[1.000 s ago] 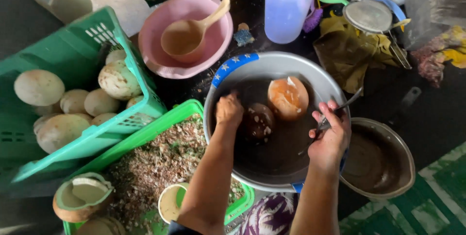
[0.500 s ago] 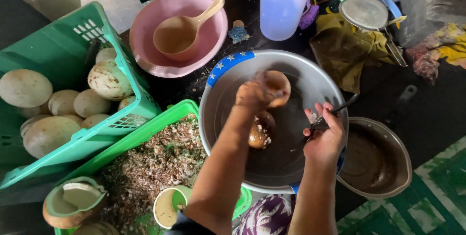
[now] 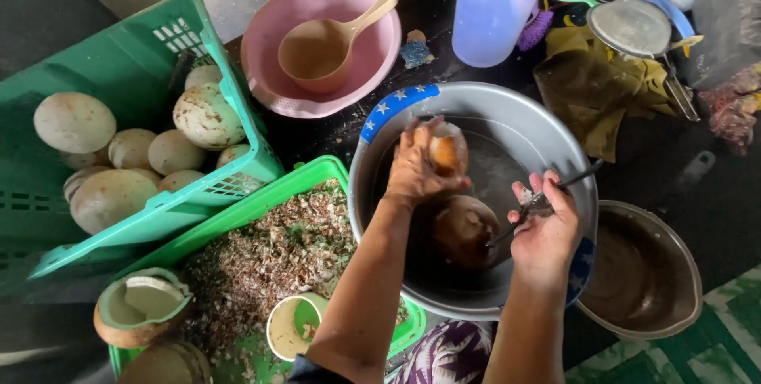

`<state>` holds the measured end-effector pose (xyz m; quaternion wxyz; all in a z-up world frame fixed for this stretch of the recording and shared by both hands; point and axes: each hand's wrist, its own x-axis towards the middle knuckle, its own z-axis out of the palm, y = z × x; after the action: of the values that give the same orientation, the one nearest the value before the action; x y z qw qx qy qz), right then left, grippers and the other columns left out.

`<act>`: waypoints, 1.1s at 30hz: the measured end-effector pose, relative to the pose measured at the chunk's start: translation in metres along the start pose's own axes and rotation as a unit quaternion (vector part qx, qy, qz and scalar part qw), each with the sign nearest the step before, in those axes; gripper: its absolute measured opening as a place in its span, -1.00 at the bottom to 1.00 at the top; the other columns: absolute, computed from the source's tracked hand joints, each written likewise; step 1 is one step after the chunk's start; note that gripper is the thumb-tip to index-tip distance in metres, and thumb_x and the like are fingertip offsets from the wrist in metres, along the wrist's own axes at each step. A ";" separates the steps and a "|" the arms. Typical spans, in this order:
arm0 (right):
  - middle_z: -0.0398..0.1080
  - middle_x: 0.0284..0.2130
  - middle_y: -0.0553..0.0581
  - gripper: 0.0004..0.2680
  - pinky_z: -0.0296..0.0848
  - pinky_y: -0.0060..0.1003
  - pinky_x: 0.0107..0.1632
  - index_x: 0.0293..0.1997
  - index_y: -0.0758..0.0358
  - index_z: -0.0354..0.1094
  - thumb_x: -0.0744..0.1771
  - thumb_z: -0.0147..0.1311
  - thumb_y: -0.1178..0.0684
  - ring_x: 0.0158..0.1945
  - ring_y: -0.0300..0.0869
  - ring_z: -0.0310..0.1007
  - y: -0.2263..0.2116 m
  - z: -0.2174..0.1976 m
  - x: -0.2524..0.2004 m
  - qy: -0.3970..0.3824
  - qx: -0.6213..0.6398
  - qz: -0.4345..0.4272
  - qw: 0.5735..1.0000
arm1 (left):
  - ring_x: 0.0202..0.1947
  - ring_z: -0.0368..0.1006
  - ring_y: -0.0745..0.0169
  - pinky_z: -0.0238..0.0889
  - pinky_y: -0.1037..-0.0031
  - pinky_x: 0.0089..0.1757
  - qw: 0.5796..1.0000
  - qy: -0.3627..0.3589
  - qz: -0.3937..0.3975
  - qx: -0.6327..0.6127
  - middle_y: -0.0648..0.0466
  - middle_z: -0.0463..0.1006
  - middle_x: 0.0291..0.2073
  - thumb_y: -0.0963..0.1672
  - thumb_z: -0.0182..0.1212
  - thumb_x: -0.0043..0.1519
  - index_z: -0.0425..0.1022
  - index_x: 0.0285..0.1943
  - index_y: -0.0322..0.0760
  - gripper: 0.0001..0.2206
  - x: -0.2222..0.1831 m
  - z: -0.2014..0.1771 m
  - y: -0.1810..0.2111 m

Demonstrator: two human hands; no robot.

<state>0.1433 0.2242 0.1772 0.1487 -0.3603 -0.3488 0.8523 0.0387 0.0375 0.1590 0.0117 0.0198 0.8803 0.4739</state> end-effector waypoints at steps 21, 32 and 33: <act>0.31 -0.45 0.08 -0.81 -0.04 -0.46 -0.78 -0.05 0.06 0.47 0.42 -0.04 -0.12 -0.60 -0.20 0.17 0.016 0.045 -0.046 -0.158 -0.302 -0.072 0.937 | -0.36 0.53 -0.55 0.38 -0.28 -0.43 0.674 -0.146 -0.366 -0.624 -0.41 0.57 -0.19 0.44 0.04 0.09 0.38 0.25 -0.25 -0.10 -0.111 -0.046 0.021; 0.26 -0.67 0.11 -0.79 0.27 -0.38 -0.80 -0.05 0.07 0.51 0.30 -0.03 -0.02 -0.75 -0.23 0.25 0.044 0.080 -0.165 -0.417 -0.355 -0.036 0.836 | -0.12 0.51 -0.28 0.44 -0.14 -0.22 0.848 0.147 -0.132 -0.492 -0.29 0.50 -0.06 -0.02 0.63 -0.24 0.17 0.34 -0.31 -0.06 -0.232 -0.163 0.026; 0.26 -0.67 0.11 -0.79 0.27 -0.38 -0.80 -0.05 0.07 0.51 0.30 -0.03 -0.02 -0.75 -0.23 0.25 0.063 0.078 -0.169 -0.421 -0.356 -0.033 0.834 | -0.12 0.51 -0.28 0.44 -0.14 -0.22 0.847 0.153 -0.134 -0.492 -0.29 0.50 -0.06 -0.02 0.63 -0.24 0.17 0.34 -0.31 -0.06 -0.246 -0.174 0.016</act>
<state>0.2049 0.0562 0.2583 -0.1230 0.0166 -0.6686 0.7332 0.2783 -0.1107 0.2685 -0.0514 -0.1789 0.5167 0.8357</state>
